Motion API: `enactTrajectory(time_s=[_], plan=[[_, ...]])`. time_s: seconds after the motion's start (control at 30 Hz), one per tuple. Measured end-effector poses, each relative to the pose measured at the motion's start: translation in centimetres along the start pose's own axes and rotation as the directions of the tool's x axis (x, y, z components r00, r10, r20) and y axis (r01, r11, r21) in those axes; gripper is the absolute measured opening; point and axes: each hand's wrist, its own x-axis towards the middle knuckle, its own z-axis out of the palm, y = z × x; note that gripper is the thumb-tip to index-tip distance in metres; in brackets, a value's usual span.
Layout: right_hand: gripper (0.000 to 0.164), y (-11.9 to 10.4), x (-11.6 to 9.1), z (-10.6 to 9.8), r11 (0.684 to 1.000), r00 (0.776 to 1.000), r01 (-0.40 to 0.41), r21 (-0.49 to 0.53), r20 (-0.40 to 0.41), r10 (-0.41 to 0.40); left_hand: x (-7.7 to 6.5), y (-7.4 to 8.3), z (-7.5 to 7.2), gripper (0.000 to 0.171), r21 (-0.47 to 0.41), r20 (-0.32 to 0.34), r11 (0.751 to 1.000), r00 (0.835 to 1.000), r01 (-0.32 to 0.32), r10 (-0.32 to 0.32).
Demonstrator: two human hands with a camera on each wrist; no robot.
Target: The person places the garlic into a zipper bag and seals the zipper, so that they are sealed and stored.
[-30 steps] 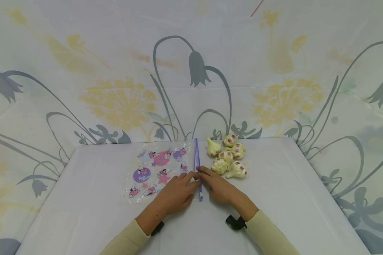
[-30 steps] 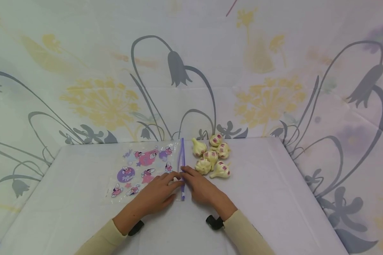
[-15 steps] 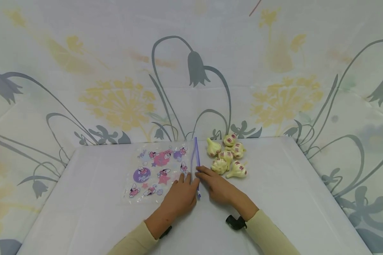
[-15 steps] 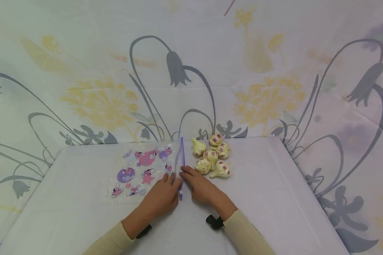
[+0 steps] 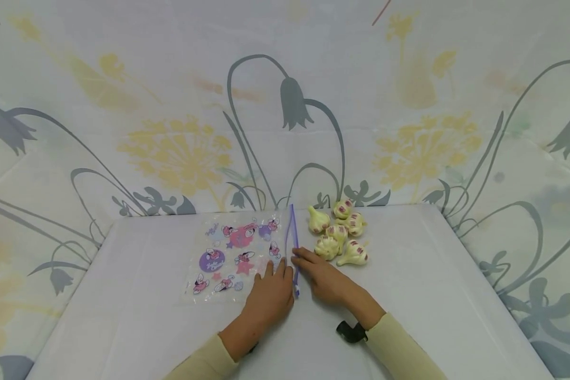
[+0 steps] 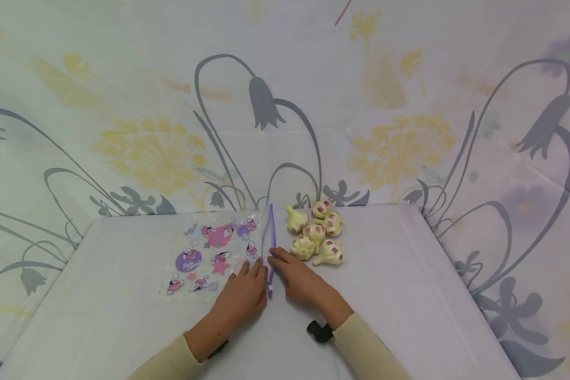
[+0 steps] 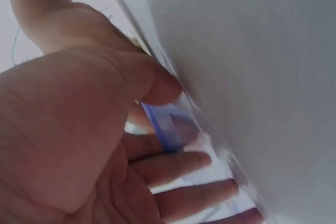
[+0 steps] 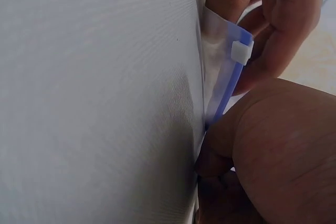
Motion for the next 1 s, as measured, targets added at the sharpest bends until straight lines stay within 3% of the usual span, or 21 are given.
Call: enactTrajectory(time_s=[0.17, 0.3, 0.53, 0.73, 1.0], plan=[[0.062, -0.2, 0.1, 0.1, 1.000, 1.000, -0.017, -0.005, 0.006, 0.017, -0.6, 0.4, 0.1, 0.053, 0.040, -0.037, 0.998, 0.998, 0.044, -0.042], [0.063, -0.3, 0.1, 0.1, 1.000, 1.000, -0.013, -0.015, 0.000, 0.013, -0.9, 0.6, 0.2, 0.046, 0.036, -0.070, 0.998, 0.996, 0.059, -0.056], [0.056, -0.6, -0.4, -0.1, 0.999, 1.000, 0.004, -0.043, -0.020, -0.005, -0.9, 0.9, 0.2, 0.040, -0.029, -0.018, 0.995, 0.995, 0.096, -0.096], [0.053, -0.9, -1.2, -0.8, 0.998, 0.998, 0.027, -0.059, -0.047, -0.030, -0.9, 1.0, 0.1, 0.040, -0.032, 0.004, 0.994, 0.995, 0.104, -0.104], [0.050, -1.4, -3.1, -2.7, 1.000, 0.979, 0.022, -0.015, -0.203, -0.025, -0.8, 1.0, -0.2, 0.043, -0.034, 0.054, 0.993, 0.992, 0.113, -0.111]])
